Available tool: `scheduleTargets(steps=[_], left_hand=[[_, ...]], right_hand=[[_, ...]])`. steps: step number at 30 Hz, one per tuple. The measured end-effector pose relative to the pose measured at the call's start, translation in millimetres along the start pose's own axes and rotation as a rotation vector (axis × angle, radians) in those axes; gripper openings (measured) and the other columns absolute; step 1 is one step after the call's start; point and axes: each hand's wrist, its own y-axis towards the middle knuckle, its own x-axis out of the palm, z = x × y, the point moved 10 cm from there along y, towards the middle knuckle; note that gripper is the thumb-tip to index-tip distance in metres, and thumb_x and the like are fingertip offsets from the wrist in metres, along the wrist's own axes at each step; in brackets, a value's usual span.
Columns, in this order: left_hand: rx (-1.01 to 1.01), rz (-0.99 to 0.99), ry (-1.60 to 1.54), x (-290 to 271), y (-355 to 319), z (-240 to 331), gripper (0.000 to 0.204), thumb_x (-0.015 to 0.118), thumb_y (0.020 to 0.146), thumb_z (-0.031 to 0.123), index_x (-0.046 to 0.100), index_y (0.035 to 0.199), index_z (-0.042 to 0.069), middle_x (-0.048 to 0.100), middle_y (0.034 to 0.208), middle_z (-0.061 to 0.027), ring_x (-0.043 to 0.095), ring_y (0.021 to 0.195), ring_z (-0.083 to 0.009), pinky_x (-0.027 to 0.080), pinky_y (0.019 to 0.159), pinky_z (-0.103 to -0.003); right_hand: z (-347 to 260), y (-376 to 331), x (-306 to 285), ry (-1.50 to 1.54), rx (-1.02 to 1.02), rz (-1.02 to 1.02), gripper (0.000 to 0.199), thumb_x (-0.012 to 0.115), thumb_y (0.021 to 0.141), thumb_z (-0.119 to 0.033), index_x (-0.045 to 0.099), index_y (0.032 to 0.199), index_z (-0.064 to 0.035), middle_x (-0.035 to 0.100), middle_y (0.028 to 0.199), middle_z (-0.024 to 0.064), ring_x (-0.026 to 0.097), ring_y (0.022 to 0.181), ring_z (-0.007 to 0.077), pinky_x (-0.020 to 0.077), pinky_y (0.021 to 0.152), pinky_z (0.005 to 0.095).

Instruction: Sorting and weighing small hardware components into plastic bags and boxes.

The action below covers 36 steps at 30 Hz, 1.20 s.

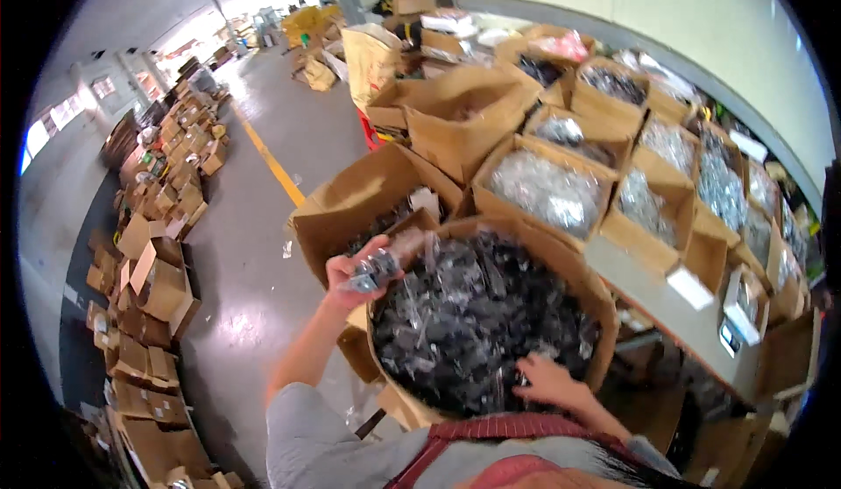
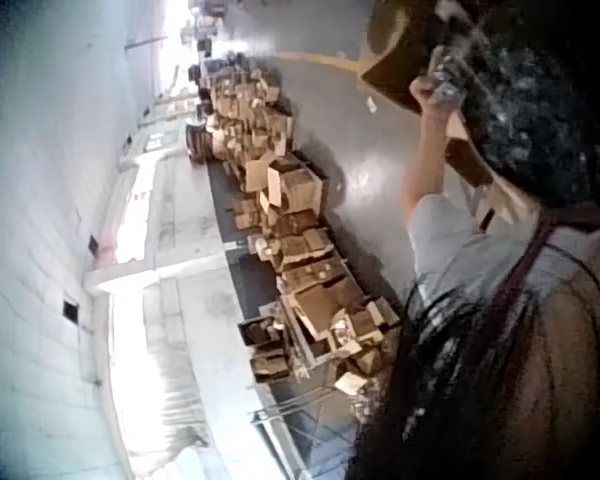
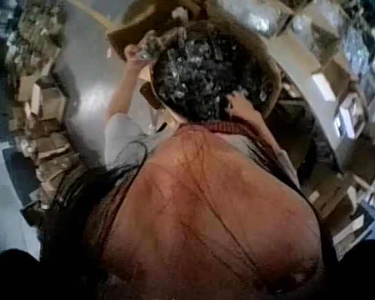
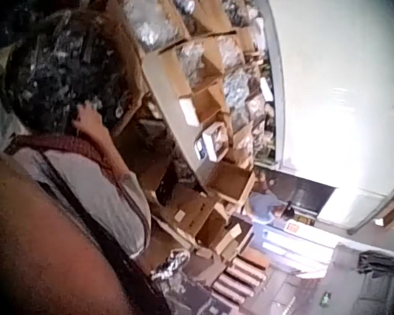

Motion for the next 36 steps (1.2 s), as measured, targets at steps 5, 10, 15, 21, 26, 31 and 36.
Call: scheduleTargets(steps=[5,10,15,21,26,31,36], left_hand=[[-0.28,0.068,-0.137,30,7,-171,0.042,0.064,0.08,0.03,0.053,0.116,0.011,0.041,0.132,-0.0248,0.054,0.11,-0.0431,0.056,0.055,-0.041],[-0.504,0.256,0.327,55,27,-274,0.033,0.062,0.084,0.02,0.055,0.111,0.002,0.061,0.104,-0.0176,0.064,0.094,-0.0291,0.058,0.065,-0.035],[-0.696,0.118,0.351,104,48,-369,0.049,0.061,0.089,0.029,0.05,0.128,0.002,0.059,0.119,-0.0129,0.061,0.103,-0.0238,0.054,0.083,-0.037],[-0.745,-0.034,0.323,150,76,-473,0.076,0.042,0.092,0.061,0.036,0.141,0.003,0.043,0.14,-0.0105,0.042,0.129,-0.0242,0.032,0.109,-0.041],[-0.868,0.159,0.124,151,90,-554,0.039,0.055,0.089,0.028,0.055,0.117,0.002,0.057,0.12,-0.0174,0.055,0.113,-0.029,0.043,0.098,-0.04],[-1.013,0.299,0.208,143,98,-634,0.037,0.056,0.078,0.019,0.055,0.11,0.001,0.06,0.11,-0.0181,0.059,0.101,-0.0339,0.049,0.087,-0.047],[-1.099,0.196,0.27,164,110,-700,0.044,0.059,0.072,0.026,0.052,0.109,0.003,0.056,0.102,-0.0196,0.057,0.086,-0.0326,0.047,0.076,-0.045]], right_hand=[[31,-34,-53,0.268,0.212,0.346,0.043,0.073,0.066,-0.041,0.056,0.085,-0.0059,0.061,0.082,0.0182,0.061,0.081,0.0363,0.0481,0.071,0.0444],[86,-131,-98,1.145,0.222,0.953,0.024,0.073,0.077,-0.011,0.05,0.082,-0.0066,0.057,0.076,0.0033,0.058,0.072,0.0143,0.0476,0.064,0.031],[92,-232,-116,1.339,-0.126,1.328,0.027,0.066,0.077,0.007,0.047,0.087,-0.0083,0.058,0.113,0.0057,0.054,0.102,0.0125,0.0467,0.083,0.0285],[19,-309,-98,0.136,0.073,1.304,0.023,0.07,0.066,0.0,0.062,0.086,-0.0069,0.059,0.115,0.0149,0.057,0.108,0.0325,0.0498,0.088,0.0405],[10,-356,-62,0.111,-0.146,1.188,0.017,0.069,0.067,-0.005,0.066,0.083,-0.0087,0.062,0.117,0.0069,0.05,0.116,0.033,0.0414,0.097,0.0494],[139,-469,-25,0.724,0.31,1.516,0.013,0.062,0.078,-0.002,0.067,0.09,-0.0012,0.067,0.09,0.0112,0.065,0.088,0.0259,0.0493,0.083,0.0351],[272,-568,80,0.612,0.973,1.496,0.019,0.059,0.079,-0.007,0.069,0.095,-0.0049,0.068,0.089,0.0143,0.067,0.086,0.0218,0.0509,0.077,0.0309]])
